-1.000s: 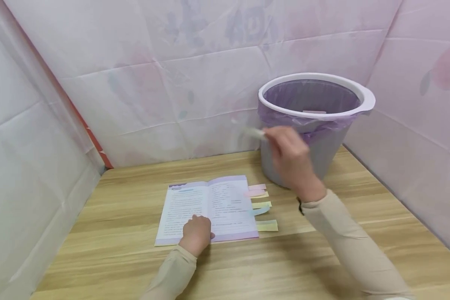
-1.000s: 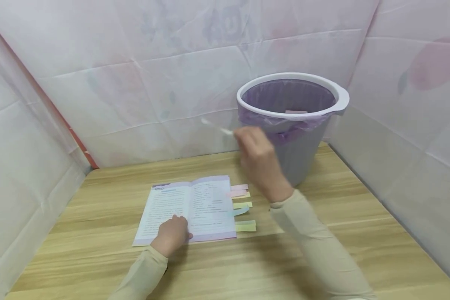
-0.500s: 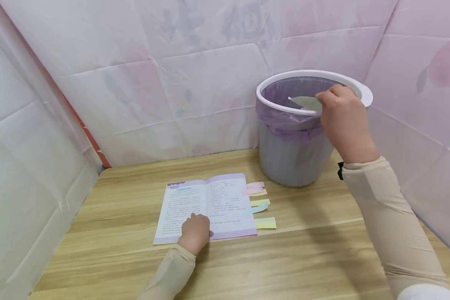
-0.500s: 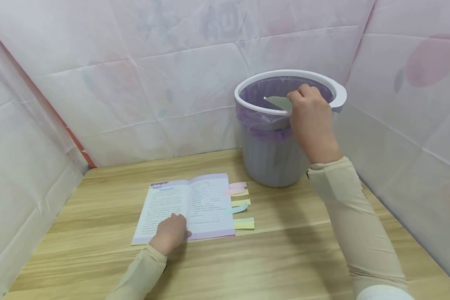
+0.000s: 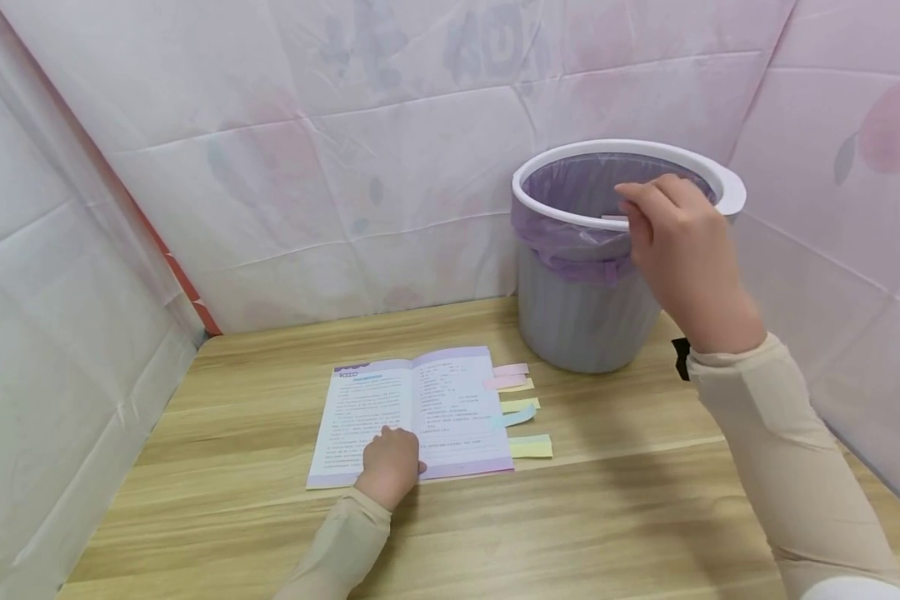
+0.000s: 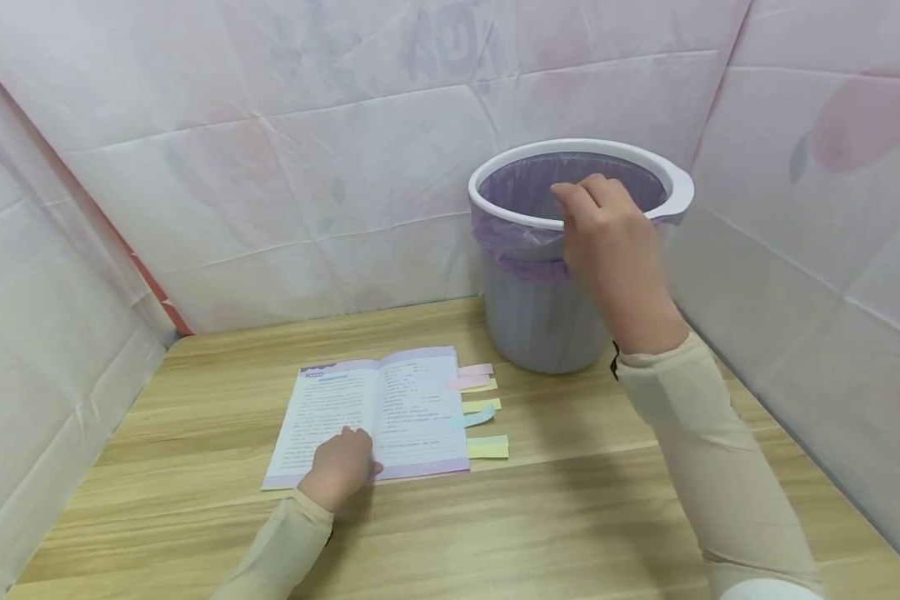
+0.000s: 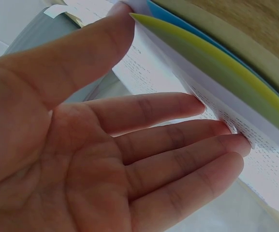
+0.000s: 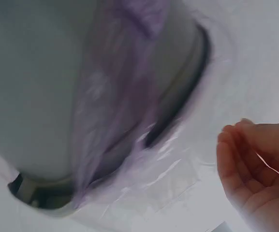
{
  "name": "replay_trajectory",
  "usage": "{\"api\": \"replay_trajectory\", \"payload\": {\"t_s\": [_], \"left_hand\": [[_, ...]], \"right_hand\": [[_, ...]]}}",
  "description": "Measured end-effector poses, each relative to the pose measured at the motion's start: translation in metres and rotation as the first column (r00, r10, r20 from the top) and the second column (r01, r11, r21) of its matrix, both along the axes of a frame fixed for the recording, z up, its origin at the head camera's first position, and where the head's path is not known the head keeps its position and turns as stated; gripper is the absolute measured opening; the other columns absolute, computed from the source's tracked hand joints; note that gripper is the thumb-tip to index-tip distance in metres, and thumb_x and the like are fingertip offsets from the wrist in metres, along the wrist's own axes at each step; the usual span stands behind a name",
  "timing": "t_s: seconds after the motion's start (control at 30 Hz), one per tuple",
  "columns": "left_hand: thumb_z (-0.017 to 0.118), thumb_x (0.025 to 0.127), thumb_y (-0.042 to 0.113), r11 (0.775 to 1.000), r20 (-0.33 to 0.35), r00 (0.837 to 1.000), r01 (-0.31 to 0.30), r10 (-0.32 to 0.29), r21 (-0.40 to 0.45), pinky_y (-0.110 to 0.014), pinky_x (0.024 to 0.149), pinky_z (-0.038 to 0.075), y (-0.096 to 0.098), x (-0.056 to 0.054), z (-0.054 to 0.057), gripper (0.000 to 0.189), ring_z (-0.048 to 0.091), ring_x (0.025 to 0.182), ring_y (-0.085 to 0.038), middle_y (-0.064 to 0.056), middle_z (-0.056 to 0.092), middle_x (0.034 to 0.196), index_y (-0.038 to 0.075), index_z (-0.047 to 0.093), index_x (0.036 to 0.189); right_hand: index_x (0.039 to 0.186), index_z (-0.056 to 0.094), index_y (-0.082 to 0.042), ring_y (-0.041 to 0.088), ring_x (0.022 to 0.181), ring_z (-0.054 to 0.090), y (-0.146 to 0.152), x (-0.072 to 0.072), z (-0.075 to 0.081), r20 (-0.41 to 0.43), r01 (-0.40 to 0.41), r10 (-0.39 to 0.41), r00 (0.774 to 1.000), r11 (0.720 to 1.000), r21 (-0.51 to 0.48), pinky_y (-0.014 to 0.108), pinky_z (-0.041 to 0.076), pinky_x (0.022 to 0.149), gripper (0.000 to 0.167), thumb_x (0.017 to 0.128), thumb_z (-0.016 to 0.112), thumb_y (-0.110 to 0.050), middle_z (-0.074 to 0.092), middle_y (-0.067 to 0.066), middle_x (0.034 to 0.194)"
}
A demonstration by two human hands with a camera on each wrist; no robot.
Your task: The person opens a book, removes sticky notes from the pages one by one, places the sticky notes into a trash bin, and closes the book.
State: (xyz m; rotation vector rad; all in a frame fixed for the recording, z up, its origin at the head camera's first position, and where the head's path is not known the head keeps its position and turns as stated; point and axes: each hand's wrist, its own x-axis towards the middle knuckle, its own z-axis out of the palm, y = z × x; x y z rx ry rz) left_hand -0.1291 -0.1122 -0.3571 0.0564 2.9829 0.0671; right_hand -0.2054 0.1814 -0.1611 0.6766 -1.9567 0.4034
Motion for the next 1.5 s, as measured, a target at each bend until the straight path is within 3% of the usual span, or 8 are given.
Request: {"api": "replay_trajectory", "payload": {"t_s": [0.13, 0.3, 0.47, 0.57, 0.77, 0.9, 1.33, 1.5], "left_hand": [[0.077, 0.08, 0.029, 1.0, 0.005, 1.0, -0.004, 0.004, 0.004, -0.045, 0.07, 0.056, 0.001, 0.001, -0.001, 0.035, 0.064, 0.082, -0.033, -0.017, 0.065, 0.088, -0.002, 0.069, 0.095], [0.077, 0.08, 0.029, 1.0, 0.004, 1.0, -0.003, 0.003, 0.002, -0.045, 0.07, 0.056, 0.0, 0.001, 0.0, 0.034, 0.064, 0.081, -0.033, -0.017, 0.064, 0.088, -0.002, 0.069, 0.093], [0.077, 0.08, 0.029, 1.0, 0.001, 1.0, -0.004, 0.004, 0.006, -0.045, 0.069, 0.055, -0.001, 0.0, -0.001, 0.035, 0.063, 0.08, -0.033, -0.017, 0.064, 0.087, -0.002, 0.07, 0.094], [0.077, 0.08, 0.03, 1.0, 0.009, 1.0, -0.008, 0.007, 0.012, -0.045, 0.07, 0.055, -0.001, 0.0, -0.003, 0.035, 0.063, 0.081, -0.033, -0.017, 0.065, 0.089, -0.002, 0.07, 0.094], [0.076, 0.081, 0.03, 1.0, 0.02, 1.0, -0.009, 0.009, 0.005, -0.046, 0.074, 0.055, 0.0, -0.001, -0.004, 0.036, 0.065, 0.088, -0.035, -0.019, 0.067, 0.098, -0.002, 0.07, 0.097], [0.076, 0.081, 0.029, 1.0, 0.02, 1.0, -0.01, 0.01, 0.009, -0.046, 0.075, 0.055, 0.0, -0.001, -0.003, 0.036, 0.065, 0.089, -0.035, -0.02, 0.067, 0.1, -0.003, 0.07, 0.097], [0.077, 0.08, 0.031, 1.0, 0.01, 1.0, -0.018, 0.018, -0.004, -0.045, 0.072, 0.055, 0.001, -0.001, -0.004, 0.037, 0.065, 0.085, -0.034, -0.019, 0.066, 0.095, -0.002, 0.07, 0.097], [0.077, 0.08, 0.03, 1.0, 0.006, 1.0, -0.016, 0.016, -0.009, -0.045, 0.071, 0.055, 0.0, -0.001, -0.004, 0.037, 0.064, 0.083, -0.033, -0.018, 0.065, 0.092, -0.002, 0.07, 0.096]], "right_hand": [[0.096, 0.07, 0.004, 0.021, 0.074, 0.059, -0.017, 0.014, -0.012, 0.029, -0.25, 0.25, 0.968, 0.968, -0.008, 0.02, 0.044, 0.069, 0.01, 0.088, 0.066, 0.001, 0.068, 0.013, 0.084], [0.087, 0.07, -0.001, 0.011, 0.073, 0.059, -0.043, 0.01, -0.065, 0.285, -0.514, 0.5, 0.818, 0.857, -0.03, 0.015, 0.047, 0.069, 0.011, 0.079, 0.074, 0.006, 0.067, 0.004, 0.081], [0.089, 0.071, -0.001, 0.014, 0.078, 0.063, -0.06, 0.0, -0.127, 0.688, -0.481, 0.348, 0.637, 0.877, 0.002, 0.026, 0.054, 0.069, 0.008, 0.082, 0.071, 0.004, 0.067, 0.004, 0.085], [0.087, 0.071, -0.002, 0.015, 0.079, 0.063, -0.066, -0.006, -0.153, 0.822, -0.459, 0.189, 0.537, 0.883, 0.096, 0.03, 0.054, 0.071, 0.004, 0.085, 0.07, 0.001, 0.067, 0.004, 0.085], [0.077, 0.068, -0.001, 0.012, 0.069, 0.054, -0.076, -0.015, -0.179, 0.896, -0.434, -0.015, 0.443, 0.871, 0.229, 0.029, 0.049, 0.067, 0.007, 0.081, 0.073, 0.0, 0.063, 0.001, 0.076], [0.07, 0.062, -0.003, 0.011, 0.062, 0.046, -0.08, -0.017, -0.186, 0.903, -0.41, -0.084, 0.421, 0.871, 0.272, 0.027, 0.043, 0.061, 0.016, 0.077, 0.076, -0.001, 0.057, -0.002, 0.067], [0.067, 0.055, -0.004, 0.013, 0.062, 0.042, -0.08, -0.013, -0.193, 0.876, -0.395, -0.054, 0.48, 0.878, 0.27, 0.026, 0.039, 0.062, 0.022, 0.076, 0.071, 0.008, 0.048, -0.003, 0.064], [0.071, 0.06, -0.002, 0.013, 0.063, 0.048, -0.081, -0.007, -0.193, 0.878, -0.379, -0.022, 0.478, 0.896, 0.229, 0.028, 0.045, 0.062, 0.018, 0.077, 0.067, 0.013, 0.059, 0.002, 0.068]]}}
